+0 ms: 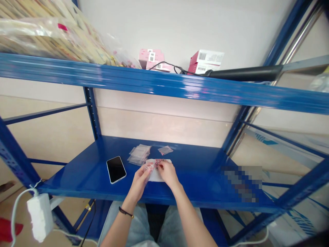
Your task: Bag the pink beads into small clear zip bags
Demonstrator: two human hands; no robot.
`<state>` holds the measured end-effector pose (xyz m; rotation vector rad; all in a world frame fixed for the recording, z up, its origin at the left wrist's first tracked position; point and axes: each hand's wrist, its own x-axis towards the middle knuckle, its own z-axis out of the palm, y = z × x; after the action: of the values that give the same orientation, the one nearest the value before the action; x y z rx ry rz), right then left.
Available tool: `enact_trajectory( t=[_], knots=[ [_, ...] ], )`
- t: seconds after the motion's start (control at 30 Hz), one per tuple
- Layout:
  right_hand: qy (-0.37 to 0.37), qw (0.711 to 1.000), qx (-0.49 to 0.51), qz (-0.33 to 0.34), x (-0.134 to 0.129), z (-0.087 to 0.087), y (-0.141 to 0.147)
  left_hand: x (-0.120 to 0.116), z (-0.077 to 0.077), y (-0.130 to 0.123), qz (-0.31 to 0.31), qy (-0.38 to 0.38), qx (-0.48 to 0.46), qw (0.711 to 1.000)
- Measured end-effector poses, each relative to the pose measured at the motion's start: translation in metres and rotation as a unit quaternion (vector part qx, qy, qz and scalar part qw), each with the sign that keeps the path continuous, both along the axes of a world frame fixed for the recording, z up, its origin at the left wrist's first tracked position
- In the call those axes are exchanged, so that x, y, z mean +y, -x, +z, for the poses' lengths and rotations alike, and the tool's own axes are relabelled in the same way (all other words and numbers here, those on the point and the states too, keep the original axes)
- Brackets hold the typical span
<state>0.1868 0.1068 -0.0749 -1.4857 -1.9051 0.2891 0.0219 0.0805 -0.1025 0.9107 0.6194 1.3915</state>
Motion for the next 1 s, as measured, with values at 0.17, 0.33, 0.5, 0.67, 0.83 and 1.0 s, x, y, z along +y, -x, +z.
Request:
enact_trajectory(
  t=[0.17, 0.33, 0.5, 0.67, 0.83, 1.0],
  knots=[
    [-0.005, 0.997, -0.065, -0.042, -0.003, -0.018, 0.013, 0.001, -0.001, 0.000, 0.001, 0.007, -0.017, 1.000],
    [-0.013, 0.999, 0.006, -0.036, -0.001, -0.005, 0.012, -0.002, 0.003, 0.000, 0.000, 0.008, -0.011, 1.000],
    [-0.024, 0.988, 0.142, 0.065, -0.008, 0.031, 0.014, -0.004, 0.008, -0.002, -0.010, -0.014, 0.001, 1.000],
    [-0.024, 0.995, 0.076, 0.052, -0.002, 0.036, 0.005, -0.005, 0.010, -0.002, -0.007, -0.009, -0.012, 1.000],
    [0.006, 0.998, -0.030, -0.063, 0.004, 0.004, -0.004, -0.005, 0.009, -0.002, -0.007, 0.004, -0.017, 1.000],
    [-0.005, 0.991, -0.099, -0.094, -0.004, -0.018, 0.005, -0.007, 0.012, -0.004, -0.002, 0.016, -0.014, 1.000]
  ],
)
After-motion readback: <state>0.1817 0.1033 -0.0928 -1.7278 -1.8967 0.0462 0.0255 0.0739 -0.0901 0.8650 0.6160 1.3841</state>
